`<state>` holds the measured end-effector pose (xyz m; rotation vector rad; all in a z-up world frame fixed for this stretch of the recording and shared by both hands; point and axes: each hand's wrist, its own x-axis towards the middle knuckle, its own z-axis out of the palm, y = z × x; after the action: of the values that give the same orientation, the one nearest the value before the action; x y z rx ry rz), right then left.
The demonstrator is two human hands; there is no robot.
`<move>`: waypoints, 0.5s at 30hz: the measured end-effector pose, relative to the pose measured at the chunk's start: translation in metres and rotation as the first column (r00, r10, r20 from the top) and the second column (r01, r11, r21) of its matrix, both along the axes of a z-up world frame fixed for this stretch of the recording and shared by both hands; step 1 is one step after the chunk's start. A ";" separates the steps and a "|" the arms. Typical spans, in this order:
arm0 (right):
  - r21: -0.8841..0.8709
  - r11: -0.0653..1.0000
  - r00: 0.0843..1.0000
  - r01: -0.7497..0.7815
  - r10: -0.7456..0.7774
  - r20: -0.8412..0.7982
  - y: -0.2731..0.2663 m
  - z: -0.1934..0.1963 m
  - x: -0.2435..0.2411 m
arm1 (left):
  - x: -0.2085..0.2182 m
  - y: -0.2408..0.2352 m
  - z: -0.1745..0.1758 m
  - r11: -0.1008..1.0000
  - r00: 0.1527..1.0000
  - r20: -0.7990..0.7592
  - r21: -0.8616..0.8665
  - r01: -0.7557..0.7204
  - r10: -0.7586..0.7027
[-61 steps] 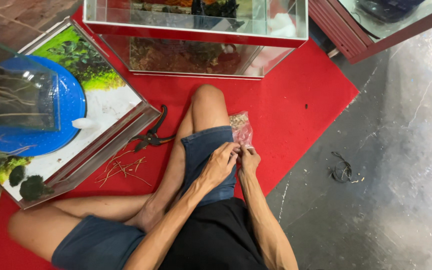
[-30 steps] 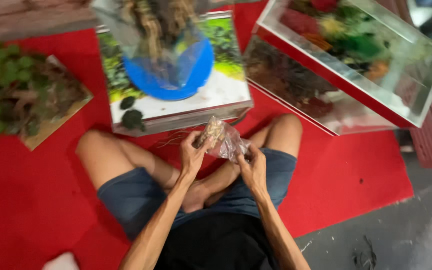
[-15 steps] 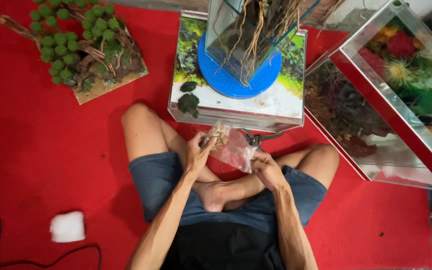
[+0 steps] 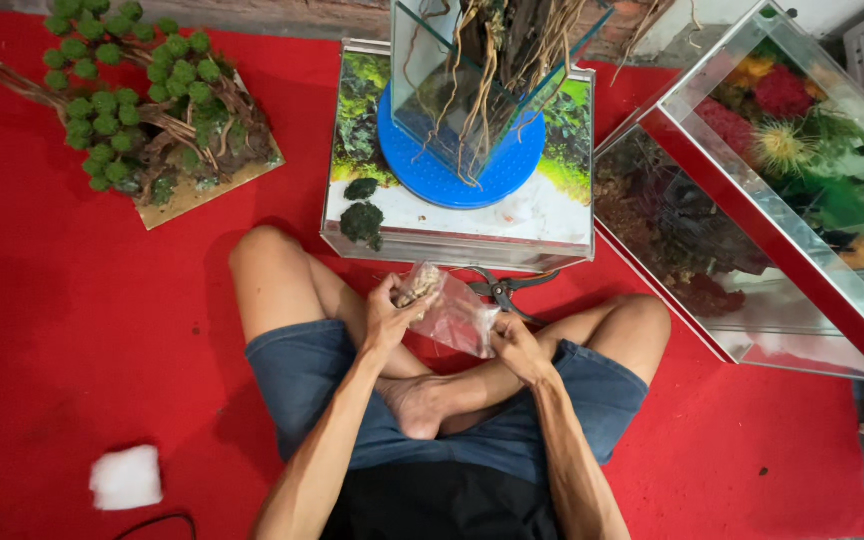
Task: The person sits on the floor and works on a bonsai tree placed in a glass container. They use pliers to cut small twigs and apply glue from a white bottle to attach them to the tree's roots and trunk.
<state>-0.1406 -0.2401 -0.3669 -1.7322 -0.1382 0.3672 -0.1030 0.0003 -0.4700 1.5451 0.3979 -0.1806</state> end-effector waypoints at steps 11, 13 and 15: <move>0.164 0.981 0.995 0.102 -0.101 -0.014 0.020 0.012 0.006 | -0.011 -0.012 0.006 0.984 0.996 -0.054 -0.168 0.064 -0.074; 0.177 0.978 0.993 0.112 -0.117 0.022 0.025 0.018 0.008 | -0.012 -0.017 -0.005 0.979 0.996 -0.062 -0.197 0.057 -0.070; 0.295 0.925 0.965 0.240 -0.194 -0.176 0.026 0.027 0.010 | -0.014 -0.023 -0.023 0.979 0.995 -0.039 -0.184 0.082 -0.091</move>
<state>-0.1310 -0.2141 -0.3397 -1.3834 0.0969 0.2867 -0.1169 -0.0230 -0.4928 1.3802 0.3421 -0.3138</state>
